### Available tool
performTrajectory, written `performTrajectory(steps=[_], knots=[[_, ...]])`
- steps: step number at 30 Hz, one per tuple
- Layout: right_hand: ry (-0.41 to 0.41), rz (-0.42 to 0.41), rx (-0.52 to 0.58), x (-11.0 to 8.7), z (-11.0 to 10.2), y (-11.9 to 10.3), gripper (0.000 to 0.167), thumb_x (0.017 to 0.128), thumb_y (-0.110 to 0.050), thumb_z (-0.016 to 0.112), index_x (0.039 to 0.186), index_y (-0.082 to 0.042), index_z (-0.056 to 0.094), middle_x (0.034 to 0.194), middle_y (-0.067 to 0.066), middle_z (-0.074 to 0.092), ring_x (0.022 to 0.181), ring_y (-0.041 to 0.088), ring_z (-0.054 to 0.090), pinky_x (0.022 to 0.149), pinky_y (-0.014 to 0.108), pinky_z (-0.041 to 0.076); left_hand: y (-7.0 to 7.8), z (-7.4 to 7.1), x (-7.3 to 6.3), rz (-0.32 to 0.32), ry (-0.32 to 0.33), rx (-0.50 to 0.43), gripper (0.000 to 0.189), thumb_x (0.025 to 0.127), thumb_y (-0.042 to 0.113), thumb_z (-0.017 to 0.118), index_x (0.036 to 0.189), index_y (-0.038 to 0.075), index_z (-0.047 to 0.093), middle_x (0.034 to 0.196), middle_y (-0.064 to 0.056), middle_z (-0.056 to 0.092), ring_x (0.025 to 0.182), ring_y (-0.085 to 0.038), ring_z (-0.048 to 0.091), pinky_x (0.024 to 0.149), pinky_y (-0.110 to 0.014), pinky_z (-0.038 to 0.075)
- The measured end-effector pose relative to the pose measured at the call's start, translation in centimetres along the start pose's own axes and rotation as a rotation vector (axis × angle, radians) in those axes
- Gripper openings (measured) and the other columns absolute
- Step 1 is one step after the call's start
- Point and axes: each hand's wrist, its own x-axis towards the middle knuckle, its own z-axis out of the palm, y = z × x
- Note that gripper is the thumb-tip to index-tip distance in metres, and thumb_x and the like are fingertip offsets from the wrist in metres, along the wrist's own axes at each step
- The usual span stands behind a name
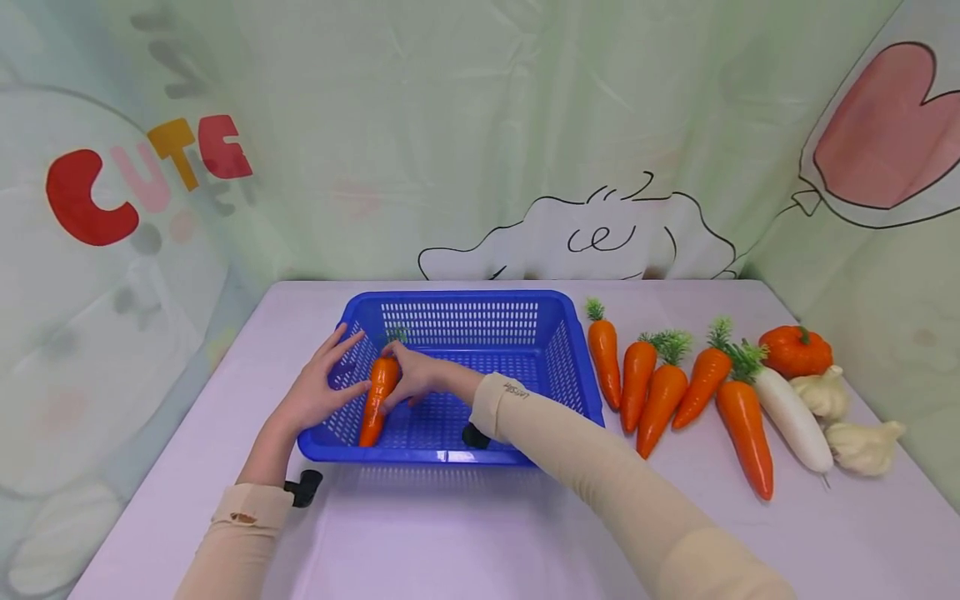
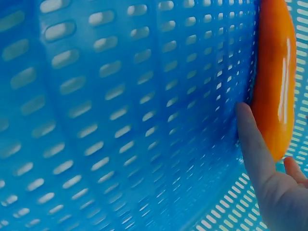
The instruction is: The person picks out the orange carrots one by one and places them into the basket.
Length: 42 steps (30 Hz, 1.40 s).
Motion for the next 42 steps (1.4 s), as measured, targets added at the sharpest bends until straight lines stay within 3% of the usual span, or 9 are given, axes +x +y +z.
performTrajectory(steps=[4, 10, 17, 23, 29, 36, 42], knots=[[-0.016, 0.005, -0.021, -0.1, -0.1, -0.2, 0.079, 0.074, -0.009, 0.076, 0.134, -0.009, 0.024, 0.127, 0.015, 0.038, 0.106, 0.031, 0.051, 0.075, 0.042, 0.054, 0.1, 0.0, 0.1, -0.004, -0.007, -0.003, 0.074, 0.082, 0.025, 0.067, 0.144, 0.019, 0.029, 0.153, -0.011, 0.008, 0.134, -0.044, 0.015, 0.092, -0.069, 0.026], [-0.037, 0.023, 0.059, -0.5, -0.5, -0.8, 0.08, 0.075, -0.008, 0.074, 0.136, -0.01, 0.023, 0.131, 0.017, 0.035, 0.107, 0.035, 0.051, 0.08, 0.047, 0.051, 0.2, -0.1, 0.2, 0.002, -0.002, 0.006, 0.073, 0.081, 0.025, 0.067, 0.144, 0.017, 0.029, 0.152, -0.012, 0.008, 0.133, -0.044, 0.015, 0.092, -0.069, 0.025], [-0.095, 0.019, 0.085, -2.2, -1.3, -2.5, 0.08, 0.08, -0.01, 0.07, 0.14, -0.01, 0.017, 0.145, 0.018, 0.017, 0.109, 0.042, 0.051, 0.087, 0.051, 0.046, 0.0, -0.2, 0.0, 0.015, -0.005, 0.01, 0.073, 0.082, 0.027, 0.066, 0.144, 0.017, 0.029, 0.152, -0.013, 0.008, 0.133, -0.045, 0.014, 0.092, -0.07, 0.024], [-0.112, -0.015, 0.048, -3.8, -1.9, -3.2, 0.079, 0.08, -0.012, 0.07, 0.139, -0.013, 0.018, 0.148, 0.018, 0.014, 0.107, 0.042, 0.052, 0.086, 0.051, 0.047, -0.2, -0.4, -0.2, -0.002, 0.005, -0.005, 0.073, 0.082, 0.028, 0.066, 0.144, 0.019, 0.029, 0.153, -0.01, 0.008, 0.134, -0.044, 0.014, 0.093, -0.07, 0.023], [-0.078, -0.02, -0.035, -5.8, -3.1, -2.5, 0.08, 0.078, -0.013, 0.072, 0.139, -0.015, 0.02, 0.148, 0.017, 0.016, 0.109, 0.037, 0.051, 0.082, 0.051, 0.049, -0.2, -0.1, -0.1, -0.037, -0.005, -0.011, 0.075, 0.082, 0.031, 0.066, 0.145, 0.022, 0.027, 0.153, -0.01, 0.007, 0.134, -0.044, 0.014, 0.092, -0.07, 0.023], [-0.029, -0.011, -0.148, -8.5, -4.8, -1.7, 0.081, 0.078, -0.023, 0.073, 0.14, -0.015, 0.021, 0.148, 0.014, 0.021, 0.109, 0.032, 0.052, 0.071, 0.035, 0.054, 0.1, 0.3, -0.1, -0.041, -0.001, -0.012, 0.074, 0.082, 0.028, 0.066, 0.145, 0.022, 0.027, 0.153, -0.01, 0.007, 0.134, -0.043, 0.013, 0.092, -0.07, 0.024], [-0.013, -0.005, -0.201, -10.8, -6.2, -1.5, 0.074, 0.081, -0.029, 0.07, 0.139, -0.02, 0.024, 0.147, 0.01, 0.025, 0.108, 0.029, 0.052, 0.072, 0.033, 0.053, 0.0, 0.4, -0.1, -0.03, 0.011, -0.008, 0.073, 0.082, 0.027, 0.066, 0.145, 0.021, 0.028, 0.153, -0.011, 0.008, 0.134, -0.044, 0.013, 0.092, -0.07, 0.024]])
